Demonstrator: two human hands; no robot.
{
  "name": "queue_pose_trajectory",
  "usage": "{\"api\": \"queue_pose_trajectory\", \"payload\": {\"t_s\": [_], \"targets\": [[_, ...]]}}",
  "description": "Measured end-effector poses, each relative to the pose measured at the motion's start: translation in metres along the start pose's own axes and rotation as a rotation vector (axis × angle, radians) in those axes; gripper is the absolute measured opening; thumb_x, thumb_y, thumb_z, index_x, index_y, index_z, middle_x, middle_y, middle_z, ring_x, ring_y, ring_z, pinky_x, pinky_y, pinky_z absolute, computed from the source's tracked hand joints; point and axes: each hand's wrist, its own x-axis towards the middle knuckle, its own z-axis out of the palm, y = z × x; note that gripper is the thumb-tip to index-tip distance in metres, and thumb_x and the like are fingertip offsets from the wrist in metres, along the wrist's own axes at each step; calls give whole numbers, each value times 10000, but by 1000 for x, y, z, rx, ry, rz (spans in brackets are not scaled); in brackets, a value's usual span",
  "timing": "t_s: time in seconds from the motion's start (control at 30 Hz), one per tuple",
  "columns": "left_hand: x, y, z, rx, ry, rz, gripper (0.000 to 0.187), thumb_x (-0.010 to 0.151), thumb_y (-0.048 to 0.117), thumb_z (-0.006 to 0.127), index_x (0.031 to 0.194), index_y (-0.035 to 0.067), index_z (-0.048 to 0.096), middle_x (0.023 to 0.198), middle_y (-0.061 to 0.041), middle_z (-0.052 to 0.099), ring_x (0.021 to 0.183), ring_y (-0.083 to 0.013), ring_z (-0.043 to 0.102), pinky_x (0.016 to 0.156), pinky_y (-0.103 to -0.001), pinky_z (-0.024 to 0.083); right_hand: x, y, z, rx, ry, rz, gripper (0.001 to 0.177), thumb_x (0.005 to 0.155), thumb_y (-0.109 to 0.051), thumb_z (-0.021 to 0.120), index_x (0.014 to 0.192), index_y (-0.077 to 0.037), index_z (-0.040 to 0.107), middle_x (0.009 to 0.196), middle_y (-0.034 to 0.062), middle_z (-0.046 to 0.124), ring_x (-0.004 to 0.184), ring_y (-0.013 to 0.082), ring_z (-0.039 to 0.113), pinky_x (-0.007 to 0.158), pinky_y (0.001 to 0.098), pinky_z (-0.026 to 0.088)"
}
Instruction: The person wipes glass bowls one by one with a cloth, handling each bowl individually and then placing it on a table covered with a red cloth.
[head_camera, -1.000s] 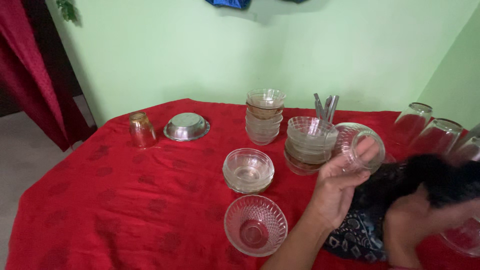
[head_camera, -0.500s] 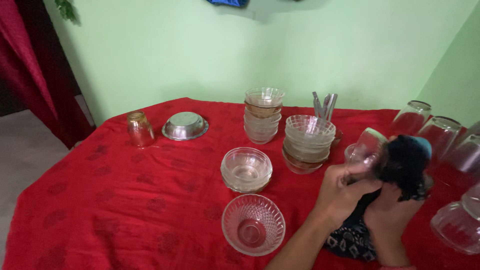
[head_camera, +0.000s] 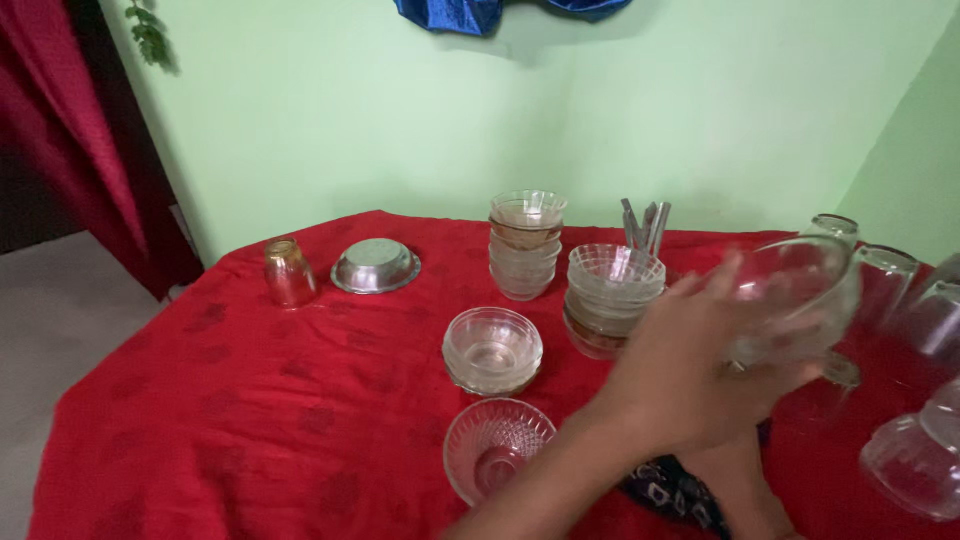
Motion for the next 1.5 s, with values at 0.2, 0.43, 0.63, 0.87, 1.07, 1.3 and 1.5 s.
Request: {"api": "queue_pose_trajectory", "payload": {"t_s": [0.2,0.43,0.63,0.87,1.07,1.3,1.5], "targets": [[-33,14,-75,81,-177,-87,467,787,224,759,1243,134,716,1380,-182,650,1437,-422,549,1226,-515,433,4,7,6,-20,-368,-57,257,703,-261,780,913,-122,731,955,109,766,1020,328,710,942,470,514],[-72,27,-123,334,-375,5,400,734,143,761,1124,61,718,1339,-216,667,1439,-451,479,1256,-565,314,24,-37,3,-14,-431,-12,461,721,-258,731,1162,-129,691,1153,115,746,943,324,720,771,430,575],[-101,33,-142,330,-592,4,455,768,147,733,1222,153,698,1143,-167,718,1414,-373,528,1229,-565,325,28,-40,7,-94,-519,82,612,761,-303,776,1283,-36,600,1129,211,705,969,389,701,799,456,572],[-110,24,-142,382,-655,12,512,817,191,707,1325,185,649,1231,-168,701,1431,-356,523,1228,-548,332,29,-40,10,-91,-567,169,571,774,-320,775,1250,-46,620,1062,190,729,962,385,707,790,450,574],[-121,20,-149,410,-637,-12,490,850,207,681,1338,187,647,1277,-167,689,1445,-371,474,1208,-629,287,24,-32,12,-135,-578,192,619,770,-310,779,1284,-11,607,1073,211,730,955,366,726,804,438,581],[-133,13,-149,291,-635,-116,452,876,202,639,1325,171,675,1296,-204,680,1426,-433,473,1224,-596,291,21,-28,14,-217,-645,291,648,781,-325,809,1316,-21,604,1038,196,743,946,356,737,808,435,590],[-135,8,-147,273,-701,-191,386,957,245,582,1305,105,670,1200,-207,717,1418,-480,463,1207,-618,288,20,-24,15,-221,-647,299,630,779,-333,802,1318,-66,614,1028,170,740,937,347,735,800,430,590]]}}
